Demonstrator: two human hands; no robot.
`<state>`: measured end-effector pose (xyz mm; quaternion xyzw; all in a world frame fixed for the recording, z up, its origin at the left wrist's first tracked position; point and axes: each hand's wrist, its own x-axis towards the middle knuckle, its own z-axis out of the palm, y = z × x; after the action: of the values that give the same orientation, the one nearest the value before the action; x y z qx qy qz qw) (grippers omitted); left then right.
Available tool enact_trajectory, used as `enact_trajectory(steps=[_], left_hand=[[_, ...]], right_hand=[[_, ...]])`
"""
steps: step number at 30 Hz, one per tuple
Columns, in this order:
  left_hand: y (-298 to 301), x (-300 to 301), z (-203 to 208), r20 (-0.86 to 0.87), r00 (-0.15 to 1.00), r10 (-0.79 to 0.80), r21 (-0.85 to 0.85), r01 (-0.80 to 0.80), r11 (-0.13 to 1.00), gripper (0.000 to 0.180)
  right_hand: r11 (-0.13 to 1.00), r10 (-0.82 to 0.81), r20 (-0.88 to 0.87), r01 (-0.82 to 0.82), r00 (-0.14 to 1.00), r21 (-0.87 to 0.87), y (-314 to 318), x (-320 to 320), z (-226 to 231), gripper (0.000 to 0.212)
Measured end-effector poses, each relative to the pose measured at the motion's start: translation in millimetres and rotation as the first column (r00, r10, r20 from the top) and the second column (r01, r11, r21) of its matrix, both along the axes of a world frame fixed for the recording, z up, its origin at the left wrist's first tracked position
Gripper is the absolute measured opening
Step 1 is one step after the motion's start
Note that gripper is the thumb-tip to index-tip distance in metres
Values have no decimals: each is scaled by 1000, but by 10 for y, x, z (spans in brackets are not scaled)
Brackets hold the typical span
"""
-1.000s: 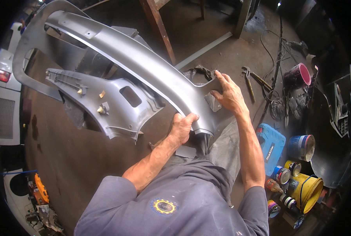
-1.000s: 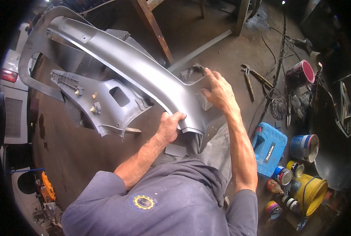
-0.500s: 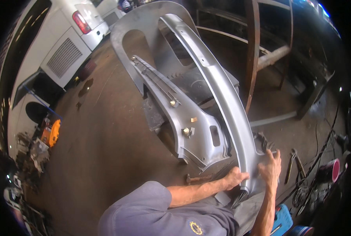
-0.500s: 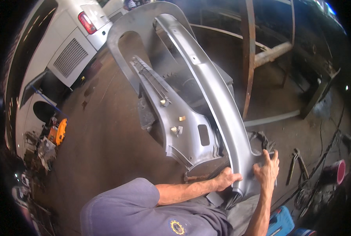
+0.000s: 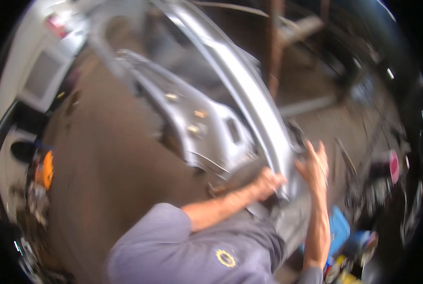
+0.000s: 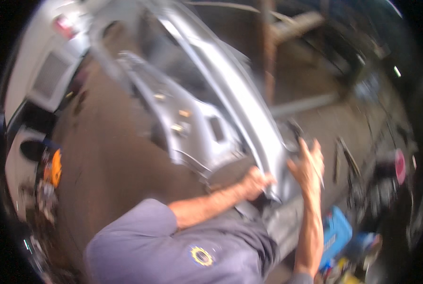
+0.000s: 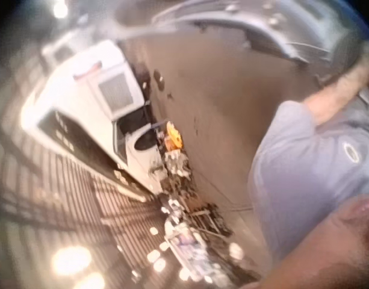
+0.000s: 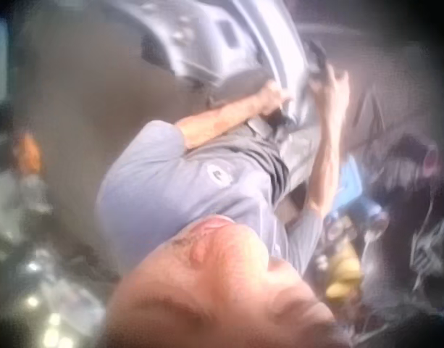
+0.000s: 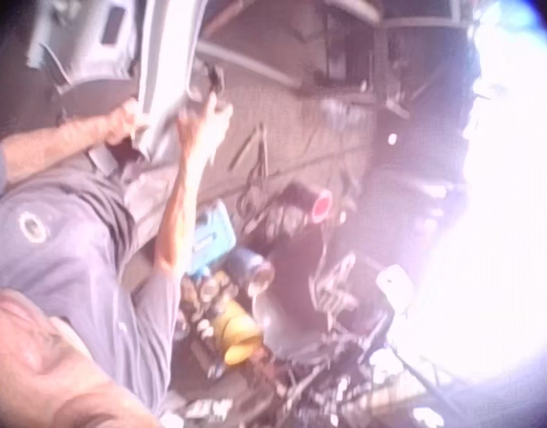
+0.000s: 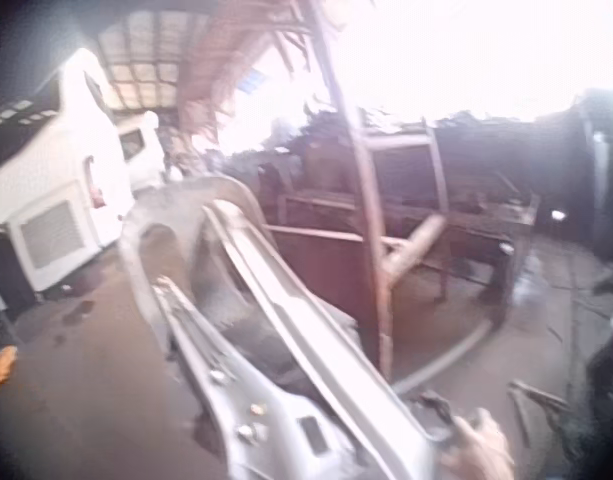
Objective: The person uses a rotary tool to grind and smooth the edges of a gray car bumper. They repeatedly rotate the bumper to access different areas and continue grinding along the contours.
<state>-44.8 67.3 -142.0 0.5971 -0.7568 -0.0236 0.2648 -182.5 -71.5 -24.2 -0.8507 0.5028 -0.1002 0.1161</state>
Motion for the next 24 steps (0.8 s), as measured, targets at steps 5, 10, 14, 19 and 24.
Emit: enact_trajectory(steps=[5,10,14,19,24], left_hand=[[-62,-111,841,-805,-223,551,502,241,831,25],[-54,-65,766,-812,-169,558,515,241,822,25],[-38,-35,767,-783,-148,604,557,264,787,24],[-57,-41,778,-788,-171,591,539,271,797,26],[-59,-51,764,-805,-171,568,525,239,817,23]], right_hand=[[996,20,-40,-17,999,82,-107,-131,-53,77],[996,88,218,-91,972,1,-104,-332,-296,83],[992,2,111,12,994,-126,11,-148,-286,83],[993,38,137,-22,990,-114,-90,-204,-399,81],[994,31,172,-12,985,-112,-40,-130,-356,78]])
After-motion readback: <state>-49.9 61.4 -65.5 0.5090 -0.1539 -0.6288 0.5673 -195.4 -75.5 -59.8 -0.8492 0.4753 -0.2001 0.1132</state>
